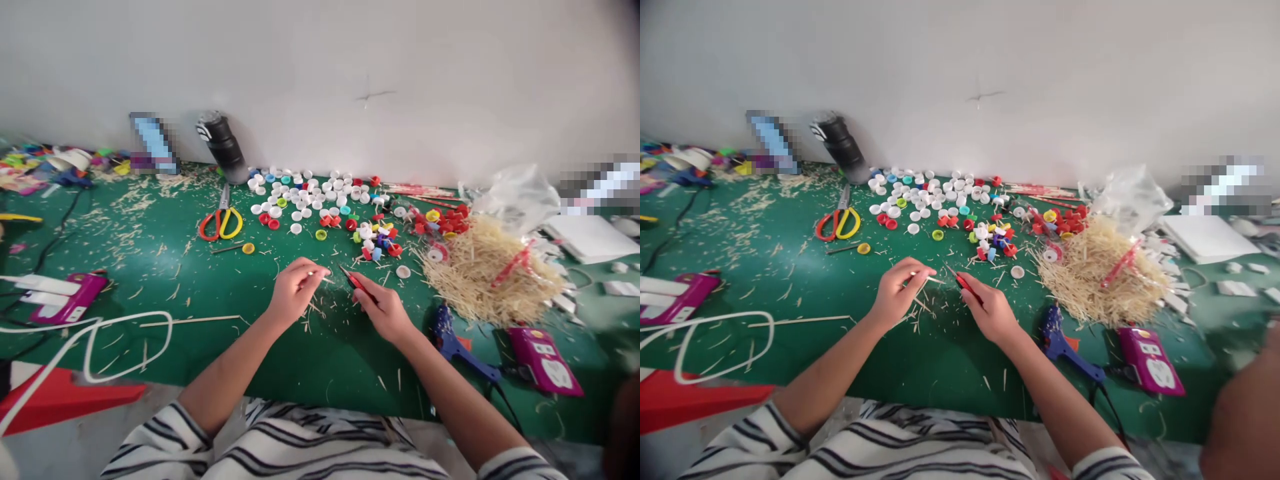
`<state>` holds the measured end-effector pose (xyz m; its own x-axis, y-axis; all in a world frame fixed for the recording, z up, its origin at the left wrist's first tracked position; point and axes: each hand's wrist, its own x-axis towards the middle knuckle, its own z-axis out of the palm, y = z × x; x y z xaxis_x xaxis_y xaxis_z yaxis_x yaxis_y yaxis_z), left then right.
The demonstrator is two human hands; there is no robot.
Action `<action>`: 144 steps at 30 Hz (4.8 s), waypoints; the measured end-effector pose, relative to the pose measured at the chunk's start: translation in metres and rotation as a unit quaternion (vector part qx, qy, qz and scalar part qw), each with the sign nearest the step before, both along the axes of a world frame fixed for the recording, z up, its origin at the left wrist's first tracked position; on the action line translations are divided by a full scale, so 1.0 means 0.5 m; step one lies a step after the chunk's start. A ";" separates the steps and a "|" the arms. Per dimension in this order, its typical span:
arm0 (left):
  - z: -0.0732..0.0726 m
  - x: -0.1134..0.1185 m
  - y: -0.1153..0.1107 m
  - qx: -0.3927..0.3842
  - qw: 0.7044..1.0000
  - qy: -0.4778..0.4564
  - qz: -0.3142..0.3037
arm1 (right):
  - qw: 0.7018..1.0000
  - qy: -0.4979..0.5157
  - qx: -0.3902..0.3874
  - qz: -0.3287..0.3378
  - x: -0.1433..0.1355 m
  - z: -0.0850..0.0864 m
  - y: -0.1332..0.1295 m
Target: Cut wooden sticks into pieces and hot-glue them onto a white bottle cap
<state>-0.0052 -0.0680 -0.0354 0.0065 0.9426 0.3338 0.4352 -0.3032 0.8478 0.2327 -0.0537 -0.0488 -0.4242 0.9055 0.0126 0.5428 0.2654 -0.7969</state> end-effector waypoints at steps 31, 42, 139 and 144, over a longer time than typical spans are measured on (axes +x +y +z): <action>0.003 -0.036 0.016 0.012 0.989 0.144 0.015 | 0.984 -0.007 0.124 0.130 0.005 -0.020 -0.004; 0.008 -0.031 0.008 0.012 0.988 0.148 -0.030 | 0.969 -0.079 0.154 0.177 -0.004 0.002 -0.014; -0.009 -0.013 0.040 0.040 0.974 0.213 0.070 | 0.982 -0.102 0.088 0.129 -0.040 0.014 -0.031; -0.009 -0.020 0.041 0.032 0.973 0.213 0.078 | 0.986 -0.093 0.071 0.121 -0.034 0.019 -0.035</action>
<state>-0.0153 -0.0473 -0.0398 0.0167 0.9205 0.3904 0.7880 -0.2524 0.5615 0.2155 -0.0711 -0.0393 -0.6352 0.7717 0.0334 0.5826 0.5070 -0.6352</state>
